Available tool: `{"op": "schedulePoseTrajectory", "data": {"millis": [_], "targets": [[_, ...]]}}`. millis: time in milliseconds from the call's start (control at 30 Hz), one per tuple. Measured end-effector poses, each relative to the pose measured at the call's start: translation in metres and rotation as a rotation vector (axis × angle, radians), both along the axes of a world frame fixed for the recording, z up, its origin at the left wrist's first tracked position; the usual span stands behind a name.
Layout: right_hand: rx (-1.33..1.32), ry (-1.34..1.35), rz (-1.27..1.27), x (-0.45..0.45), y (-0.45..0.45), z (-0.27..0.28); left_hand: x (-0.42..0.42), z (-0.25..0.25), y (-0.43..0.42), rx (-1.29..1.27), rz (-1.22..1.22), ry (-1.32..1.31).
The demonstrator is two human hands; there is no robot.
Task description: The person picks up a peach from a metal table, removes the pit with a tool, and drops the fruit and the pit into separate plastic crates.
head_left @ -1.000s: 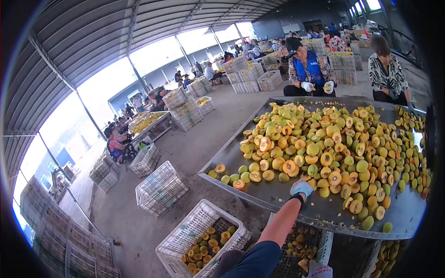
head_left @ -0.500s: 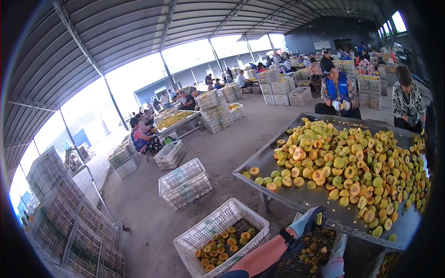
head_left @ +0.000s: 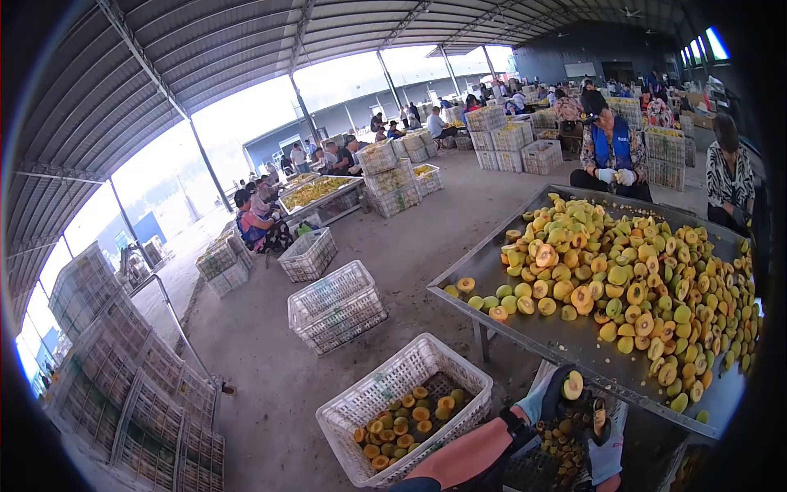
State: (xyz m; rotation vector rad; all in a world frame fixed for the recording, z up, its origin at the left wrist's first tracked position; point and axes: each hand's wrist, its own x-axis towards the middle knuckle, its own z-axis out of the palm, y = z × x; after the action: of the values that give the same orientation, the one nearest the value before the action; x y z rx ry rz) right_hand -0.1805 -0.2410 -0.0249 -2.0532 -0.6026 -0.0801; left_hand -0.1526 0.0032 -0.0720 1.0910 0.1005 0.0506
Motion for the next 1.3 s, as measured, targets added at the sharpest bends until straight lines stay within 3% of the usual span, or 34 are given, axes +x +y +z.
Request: {"op": "schedulePoseTrajectory", "data": {"millis": [100,167,200,233,267,300,333,367,433,500,533,567,633,667,767,900,1067,1133,1167,1233,1300], "targets": [[0.016,0.029,-0.011,-0.003,0.005,0.007,-0.014,0.067,-0.014,-0.141,0.164,0.056],[0.099,0.129,0.023,-0.011,0.012,0.025,0.007,0.033,-0.003,-0.213,0.141,-0.007],[0.001,0.056,0.024,-0.018,0.012,0.047,0.004,0.022,-0.008,-0.573,-0.006,0.077],[-0.042,0.107,0.004,-0.027,0.008,0.053,-0.012,0.054,-0.018,-0.716,-0.112,0.209],[-0.140,0.093,-0.009,-0.028,0.011,0.061,-0.018,0.053,-0.025,-0.195,0.006,-0.103],[-0.185,0.131,-0.003,-0.028,0.012,0.063,-0.017,0.054,-0.026,0.194,0.089,-0.192],[-0.136,0.122,0.011,-0.028,0.013,0.054,-0.019,0.064,-0.028,0.396,0.135,-0.221],[-0.086,0.131,0.040,-0.027,0.014,0.048,-0.021,0.073,-0.033,0.112,0.094,-0.083],[-0.079,0.145,0.030,-0.027,0.015,0.044,-0.021,0.061,-0.033,0.703,0.166,-0.184],[-0.062,0.153,0.011,-0.023,0.014,0.041,-0.025,0.063,-0.043,0.732,0.213,-0.234],[-0.039,0.145,0.020,-0.015,0.015,0.040,-0.025,0.089,-0.058,0.522,0.216,-0.184],[-0.039,0.148,0.008,-0.015,0.016,0.040,-0.024,0.087,-0.058,0.520,0.204,-0.185],[0.028,0.173,0.039,-0.015,0.016,0.040,-0.023,0.084,-0.053,0.412,-0.025,-0.166],[0.015,0.178,0.028,-0.016,0.017,0.041,-0.022,0.083,-0.054,0.591,-0.009,-0.184],[-0.034,0.191,-0.019,-0.017,0.017,0.046,-0.021,0.095,-0.067,0.471,0.012,-0.111],[-0.040,0.132,-0.044,-0.022,0.018,0.042,-0.025,0.102,-0.073,0.657,0.106,-0.211],[-0.028,0.172,-0.042,-0.022,0.020,0.038,-0.022,0.086,-0.067,0.549,0.037,-0.222],[-0.013,0.170,-0.044,-0.022,0.023,0.036,-0.024,0.097,-0.073,-0.032,-0.091,-0.105],[0.005,0.166,-0.048,-0.022,0.024,0.035,-0.026,0.099,-0.074,-0.032,-0.089,-0.105],[0.013,0.192,-0.035,-0.021,0.027,0.025,-0.028,0.101,-0.077,0.447,0.043,-0.161],[0.023,0.216,-0.021,-0.020,0.031,0.018,-0.025,0.101,-0.080,0.576,0.111,-0.232]]}}
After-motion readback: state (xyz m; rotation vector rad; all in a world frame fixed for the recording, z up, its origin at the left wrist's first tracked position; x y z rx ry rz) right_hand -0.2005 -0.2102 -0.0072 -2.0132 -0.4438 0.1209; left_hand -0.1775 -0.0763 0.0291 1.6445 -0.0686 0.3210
